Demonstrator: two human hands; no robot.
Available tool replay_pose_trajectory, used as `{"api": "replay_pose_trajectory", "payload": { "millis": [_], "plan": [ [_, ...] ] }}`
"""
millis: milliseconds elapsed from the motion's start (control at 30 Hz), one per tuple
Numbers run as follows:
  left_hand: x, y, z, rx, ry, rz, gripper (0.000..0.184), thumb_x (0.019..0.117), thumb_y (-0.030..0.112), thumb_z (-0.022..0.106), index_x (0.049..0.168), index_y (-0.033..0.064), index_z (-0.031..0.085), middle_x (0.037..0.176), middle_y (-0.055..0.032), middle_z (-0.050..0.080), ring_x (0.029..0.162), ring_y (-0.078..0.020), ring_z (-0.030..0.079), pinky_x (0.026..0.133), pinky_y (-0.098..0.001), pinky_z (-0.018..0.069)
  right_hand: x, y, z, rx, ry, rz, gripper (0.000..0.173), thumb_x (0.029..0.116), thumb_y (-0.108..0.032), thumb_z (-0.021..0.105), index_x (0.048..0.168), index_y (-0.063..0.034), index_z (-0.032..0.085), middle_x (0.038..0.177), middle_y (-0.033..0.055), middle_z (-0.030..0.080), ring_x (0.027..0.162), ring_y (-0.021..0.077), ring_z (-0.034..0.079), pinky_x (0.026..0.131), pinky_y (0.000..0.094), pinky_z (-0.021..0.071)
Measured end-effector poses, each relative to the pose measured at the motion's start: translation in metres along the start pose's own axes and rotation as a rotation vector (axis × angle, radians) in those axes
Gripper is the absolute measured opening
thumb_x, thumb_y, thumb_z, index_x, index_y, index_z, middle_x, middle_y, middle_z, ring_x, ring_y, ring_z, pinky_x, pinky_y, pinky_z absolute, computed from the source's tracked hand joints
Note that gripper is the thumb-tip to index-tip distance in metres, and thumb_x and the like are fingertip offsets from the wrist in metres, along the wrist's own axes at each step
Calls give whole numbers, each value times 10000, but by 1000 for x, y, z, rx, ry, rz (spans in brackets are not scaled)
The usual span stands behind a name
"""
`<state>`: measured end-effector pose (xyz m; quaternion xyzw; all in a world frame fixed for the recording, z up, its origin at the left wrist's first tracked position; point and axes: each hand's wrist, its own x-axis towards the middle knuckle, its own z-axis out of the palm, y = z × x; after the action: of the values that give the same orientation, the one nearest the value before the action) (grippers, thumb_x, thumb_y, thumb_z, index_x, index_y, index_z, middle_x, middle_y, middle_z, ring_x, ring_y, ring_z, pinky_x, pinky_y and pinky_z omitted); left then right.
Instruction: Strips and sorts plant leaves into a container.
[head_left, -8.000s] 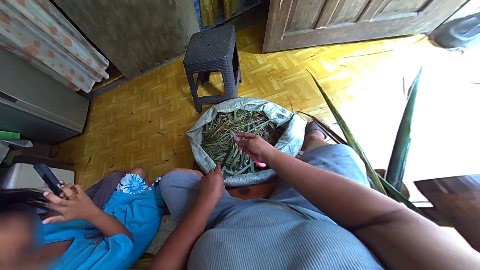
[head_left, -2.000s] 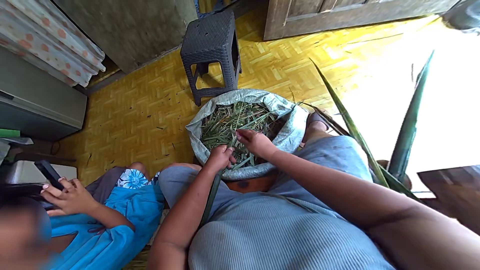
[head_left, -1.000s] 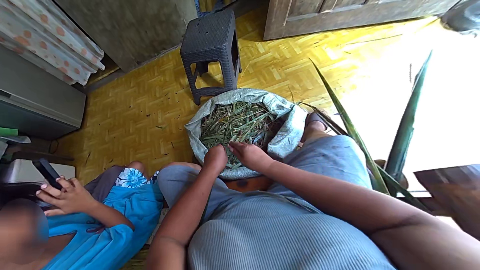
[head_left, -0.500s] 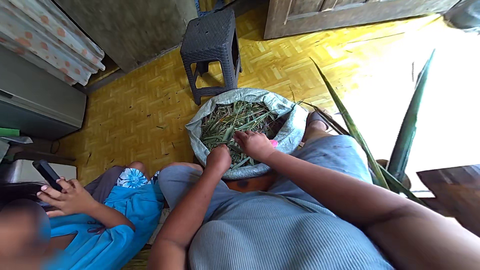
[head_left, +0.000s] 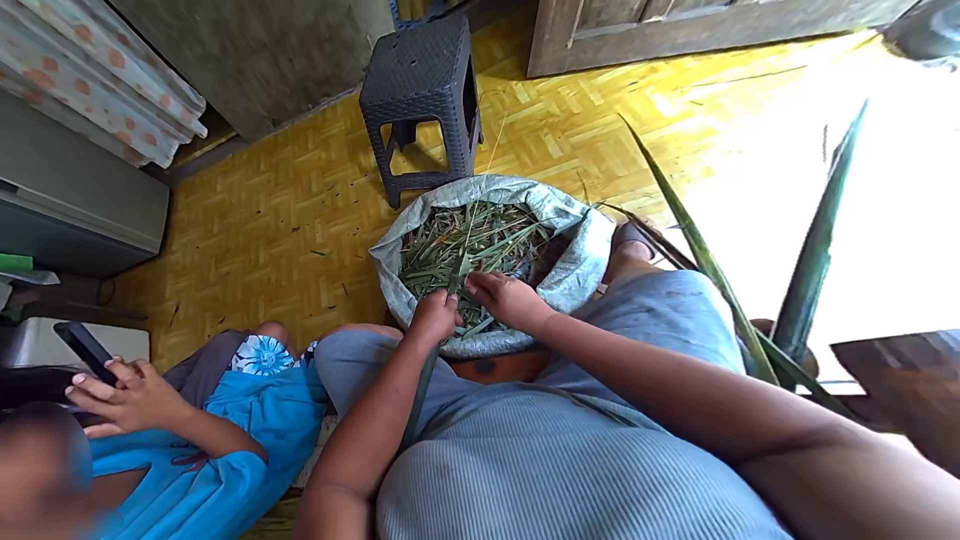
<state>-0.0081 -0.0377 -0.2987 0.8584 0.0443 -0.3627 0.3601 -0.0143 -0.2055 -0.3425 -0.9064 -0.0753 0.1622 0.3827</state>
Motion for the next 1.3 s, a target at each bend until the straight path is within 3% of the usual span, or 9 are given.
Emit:
{"api": "replay_pose_trajectory", "payload": {
  "millis": [300,367,467,600,767,833,900,1000,1300],
  "plan": [
    [-11,-5,-2,-41,-44,-14,397,1150,242,325,1382,14,553,844,-45,653,581,-64,512,603,-232,468,32,25,-34,75,190,265,495,1123,-331,414,1516,-34,462,1375,308,583,1265,511,569,1043,702,412],
    [-8,-6,-1,-54,-38,-18,407,1151,250,320,1390,12,548,844,-50,656,576,-68,510,595,-236,464,26,14,-31,304,133,288,502,1120,-328,439,1536,-48,434,1240,261,664,1097,399,667,973,585,499],
    [-5,-3,2,-65,-44,1,404,1150,258,329,1368,-4,546,857,-59,657,576,-72,511,590,-238,461,13,-4,-14,737,20,357,433,1119,-315,442,1506,-120,463,896,63,672,593,79,505,559,247,424],
    [-6,-3,4,-50,-55,37,353,1129,262,428,1329,3,559,912,-68,674,637,-80,555,637,-254,485,15,-8,-10,1034,-43,466,348,1112,-324,452,1363,-111,563,729,5,636,461,26,448,437,172,369],
    [-10,-21,4,26,-116,8,378,1128,297,425,1321,-4,549,965,-67,668,650,-71,567,652,-250,502,27,5,-19,794,54,421,359,1121,-307,436,1375,-90,567,836,28,662,559,61,501,517,228,409],
    [-8,-23,5,130,-63,9,414,1145,288,348,1298,-24,571,1005,-108,679,714,-129,607,717,-311,525,22,8,-18,479,11,299,414,1125,-299,428,1427,-51,563,1110,162,703,885,243,667,819,444,537],
    [-3,-22,4,250,2,8,441,1146,274,321,1287,-50,585,1098,-191,691,938,-262,685,889,-444,544,10,0,-12,258,-39,166,432,1128,-294,416,1432,-27,568,1220,243,683,1100,395,673,993,606,490],
    [3,-12,2,346,58,-12,440,1140,264,339,1285,-66,592,1178,-258,676,1145,-376,661,1014,-552,499,-10,-20,-4,67,-99,-2,430,1126,-270,417,1444,-19,561,1352,236,636,1263,411,609,1096,603,430],
    [0,10,7,448,102,-23,387,1129,245,376,1257,-46,598,1197,-257,664,1169,-388,652,981,-565,514,-10,-29,-1,-169,-102,55,444,1125,-312,401,1460,-63,551,1342,245,628,1241,446,608,1037,637,454]
  ]
}}
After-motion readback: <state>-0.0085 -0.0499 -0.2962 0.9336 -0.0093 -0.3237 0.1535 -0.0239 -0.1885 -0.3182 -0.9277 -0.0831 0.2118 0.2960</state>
